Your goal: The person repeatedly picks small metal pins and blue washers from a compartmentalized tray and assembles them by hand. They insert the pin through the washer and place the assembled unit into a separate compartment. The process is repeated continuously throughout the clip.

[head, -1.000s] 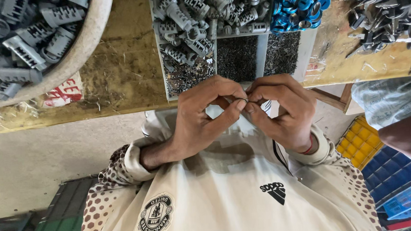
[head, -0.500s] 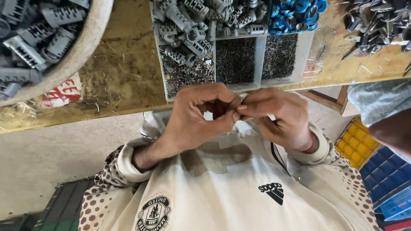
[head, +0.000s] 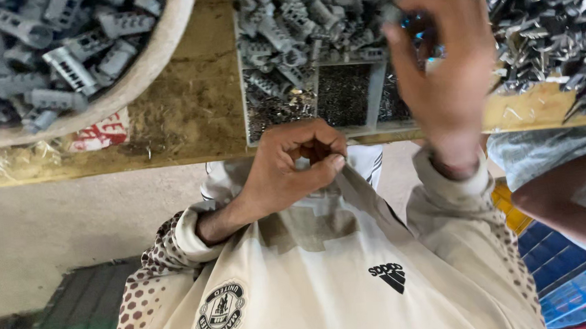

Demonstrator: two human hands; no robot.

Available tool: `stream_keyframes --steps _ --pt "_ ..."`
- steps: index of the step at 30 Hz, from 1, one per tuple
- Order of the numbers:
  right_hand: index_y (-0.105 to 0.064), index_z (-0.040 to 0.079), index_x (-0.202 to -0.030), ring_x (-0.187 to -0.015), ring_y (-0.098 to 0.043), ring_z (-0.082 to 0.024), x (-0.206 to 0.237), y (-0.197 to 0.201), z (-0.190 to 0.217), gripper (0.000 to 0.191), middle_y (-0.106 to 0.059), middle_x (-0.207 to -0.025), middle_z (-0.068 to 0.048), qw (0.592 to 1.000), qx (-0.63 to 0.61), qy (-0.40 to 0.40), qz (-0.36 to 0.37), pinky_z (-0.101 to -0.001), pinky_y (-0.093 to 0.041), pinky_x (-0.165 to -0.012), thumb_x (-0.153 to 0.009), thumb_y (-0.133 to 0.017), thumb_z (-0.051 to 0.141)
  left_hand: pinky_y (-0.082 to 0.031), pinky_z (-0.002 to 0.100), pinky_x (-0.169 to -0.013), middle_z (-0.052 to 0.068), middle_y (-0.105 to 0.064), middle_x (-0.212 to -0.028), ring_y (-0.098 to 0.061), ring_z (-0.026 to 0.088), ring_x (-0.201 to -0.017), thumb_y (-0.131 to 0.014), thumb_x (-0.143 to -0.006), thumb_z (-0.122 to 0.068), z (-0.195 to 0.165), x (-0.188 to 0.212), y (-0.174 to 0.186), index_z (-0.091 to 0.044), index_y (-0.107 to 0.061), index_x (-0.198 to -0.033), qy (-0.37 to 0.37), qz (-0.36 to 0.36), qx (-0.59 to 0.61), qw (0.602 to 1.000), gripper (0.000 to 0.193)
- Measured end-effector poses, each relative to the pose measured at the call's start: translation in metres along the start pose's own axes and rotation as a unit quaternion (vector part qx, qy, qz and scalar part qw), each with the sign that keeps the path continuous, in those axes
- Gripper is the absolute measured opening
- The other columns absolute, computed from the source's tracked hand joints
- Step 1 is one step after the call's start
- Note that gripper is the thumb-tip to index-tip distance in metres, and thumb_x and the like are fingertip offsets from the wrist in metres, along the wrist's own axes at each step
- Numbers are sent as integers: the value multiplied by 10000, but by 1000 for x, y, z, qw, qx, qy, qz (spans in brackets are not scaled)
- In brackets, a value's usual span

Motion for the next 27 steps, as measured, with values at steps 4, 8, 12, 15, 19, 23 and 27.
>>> stream_keyframes --steps 4,8,12,15,19,23,27 --pt "-639 20 -1176 -867 -638 -239 57 -14 -10 294 -656 -1128 -152 992 -19 -44 113 -298 -516 -723 -921 -631 -127 -585 215 -729 39 -713 -965 -697 58 -843 -667 -1002 -3 -12 -2 -1 20 -663 -1080 -32 11 -43 999 81" --pt "-606 -34 -1251 -1075 -680 -243 94 -20 -8 399 -664 -1217 -153 989 -113 2 92 -325 -561 -918 -881 -702 -149 -596 219 -757 66 -701 -959 -699 72 -874 -629 -1051 -18 -9 -11 -10 17 -629 -1070 -20 72 90 993 40" --pt "-699 31 -1183 -1056 -679 -208 99 -27 -23 360 -681 -1190 -128 955 -284 -61 65 -270 -555 -868 -872 -756 -140 -606 246 -706 76 -695 -933 -684 86 -810 -647 -1025 -30 2 -14 -11 11 -622 -1051 27 74 214 974 54" --pt "-697 33 -1180 -1090 -739 -241 98 -25 -6 354 -715 -1212 -143 993 -111 21 45 -287 -605 -835 -878 -780 -130 -588 234 -643 61 -691 -875 -658 60 -735 -692 -985 -20 14 -9 3 16 -625 -989 67 -22 108 992 76" --pt "-722 28 -1174 -1052 -744 -248 100 -18 9 326 -707 -1185 -132 996 -40 80 -13 -304 -627 -835 -906 -818 -131 -541 195 -652 40 -699 -859 -635 30 -753 -733 -975 -13 5 0 12 8 -636 -961 44 -99 -12 994 100" --pt "-741 47 -1144 -1014 -737 -240 98 -20 10 318 -675 -1221 -162 994 -43 97 -3 -306 -634 -839 -906 -806 -151 -526 177 -641 27 -688 -851 -618 17 -748 -733 -958 -7 -1 1 11 3 -639 -935 29 -118 -39 992 97" --pt "-767 67 -1151 -997 -743 -238 97 -16 14 378 -675 -1203 -144 990 -16 142 0 -308 -635 -814 -861 -781 -175 -520 174 -588 22 -695 -810 -620 16 -693 -736 -934 -3 -2 0 12 -2 -642 -901 49 -126 -82 987 99"
Point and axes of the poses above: each hand's wrist, its own x-axis away from the middle knuckle, its own y-axis out of the back of the hand, z = x × y, the point moved 10 cm from there along -x, towards the middle knuckle
